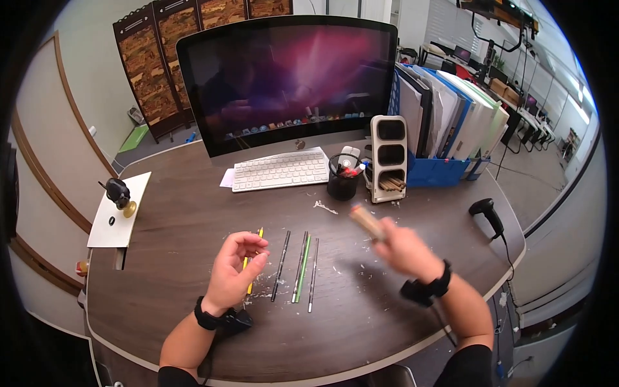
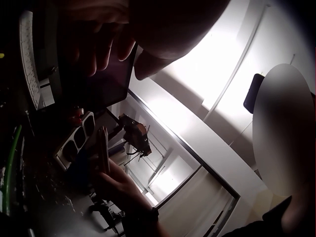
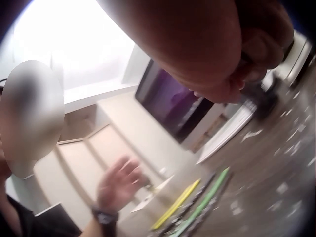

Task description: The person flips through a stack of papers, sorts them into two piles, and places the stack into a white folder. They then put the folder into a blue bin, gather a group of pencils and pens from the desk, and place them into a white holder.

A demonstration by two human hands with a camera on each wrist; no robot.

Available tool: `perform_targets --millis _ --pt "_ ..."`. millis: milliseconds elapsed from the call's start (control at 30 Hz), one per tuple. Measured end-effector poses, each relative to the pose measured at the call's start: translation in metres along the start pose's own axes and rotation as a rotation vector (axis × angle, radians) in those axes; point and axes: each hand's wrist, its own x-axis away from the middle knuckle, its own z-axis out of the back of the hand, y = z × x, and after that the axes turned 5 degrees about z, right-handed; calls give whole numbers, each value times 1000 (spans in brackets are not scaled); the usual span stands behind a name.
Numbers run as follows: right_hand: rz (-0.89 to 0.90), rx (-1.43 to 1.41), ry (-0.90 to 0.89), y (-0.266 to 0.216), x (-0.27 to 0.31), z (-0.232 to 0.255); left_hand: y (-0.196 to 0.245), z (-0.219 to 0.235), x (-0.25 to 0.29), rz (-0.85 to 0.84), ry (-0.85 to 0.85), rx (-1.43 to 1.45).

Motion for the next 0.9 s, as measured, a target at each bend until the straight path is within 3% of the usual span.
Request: perform_targets --millis 100,200,367,433,633,733,800,867,900 --pt "-142 342 63 78 -16 25 4 2 -2 102 -32 -2" --pt "-223 495 46 100 -43 41 1 -4 1 127 -61 45" --pt "-226 607 -33 92 -93 47 11 0 5 124 -153 -35" --pt "-276 634 -150 86 -112 43 14 3 4 139 -178 -64" --pt "-98 542 81 78 -128 27 22 13 0 135 -162 -170" --pt "-112 449 119 79 -115 25 26 27 0 133 -151 -406" --pt "-87 378 147 78 -105 27 16 39 0 -119 -59 -997" --pt "-62 301 171 78 -96 26 10 44 2 -66 -22 -1084" --pt "-40 335 220 78 -92 23 9 48 1 121 -72 -1142"
